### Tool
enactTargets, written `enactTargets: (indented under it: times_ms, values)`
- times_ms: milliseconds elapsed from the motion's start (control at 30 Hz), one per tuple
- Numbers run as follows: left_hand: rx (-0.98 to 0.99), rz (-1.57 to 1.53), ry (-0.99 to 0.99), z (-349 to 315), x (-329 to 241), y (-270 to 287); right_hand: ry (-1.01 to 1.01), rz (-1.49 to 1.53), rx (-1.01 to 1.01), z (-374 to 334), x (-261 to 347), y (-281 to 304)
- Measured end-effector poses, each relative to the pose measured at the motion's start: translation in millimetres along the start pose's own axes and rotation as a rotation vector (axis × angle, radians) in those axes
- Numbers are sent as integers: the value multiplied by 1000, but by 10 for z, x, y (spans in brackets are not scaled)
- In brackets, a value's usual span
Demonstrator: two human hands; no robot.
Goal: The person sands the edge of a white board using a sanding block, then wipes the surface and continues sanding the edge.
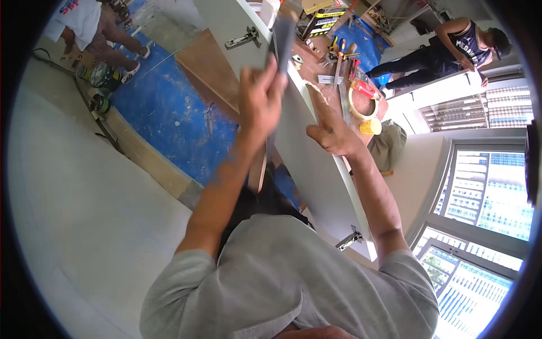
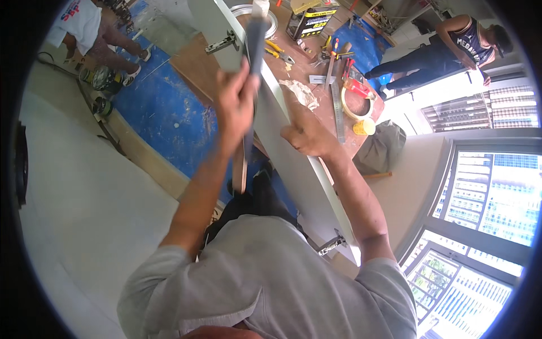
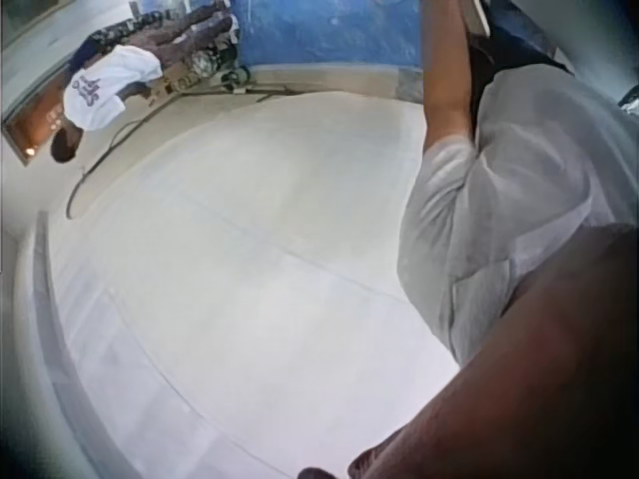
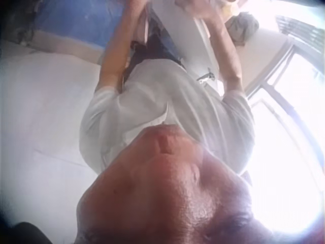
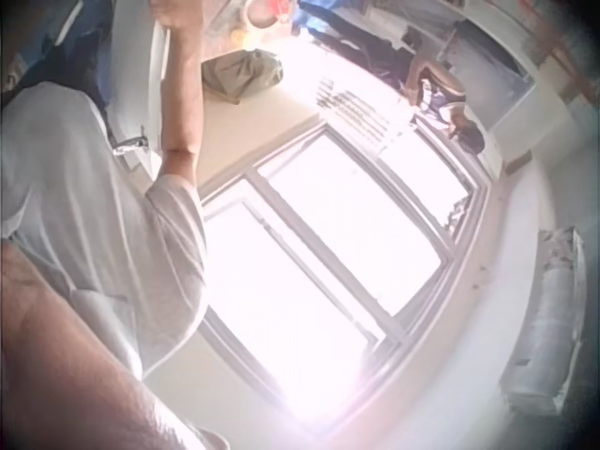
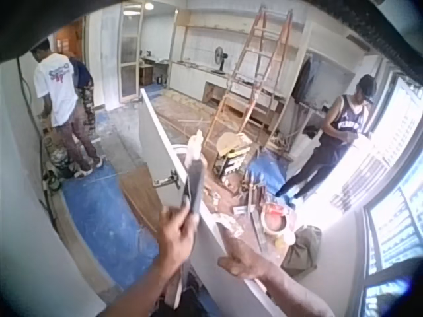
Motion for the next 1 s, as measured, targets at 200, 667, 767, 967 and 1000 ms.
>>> enactTargets:
  times_ms: [200, 667, 767, 967, 1000]
  values:
    - [78, -91, 36, -275, 71, 20, 99, -69, -24, 25, 63, 2]
    - [170, -134, -119, -730, -206, 116, 20, -104, 5, 40, 40, 14]
    - [118, -144, -59, -35, -51, 54, -55, -60, 14, 52, 150, -18]
    - [161, -151, -101, -791, -254, 93, 15, 297, -54, -28, 28, -105]
    - [164, -171, -110, -864, -274, 121, 7, 294, -28, -1, 79, -70]
Point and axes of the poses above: each hand's wrist, its own z-axis towards the middle knuckle, its own y-axis out of the back of the hand, x = y × z, the point moved 8 cm from there along z, towards the middle knuckle, and after that the axes turned 8 degrees about y, right-handed, at the moved point
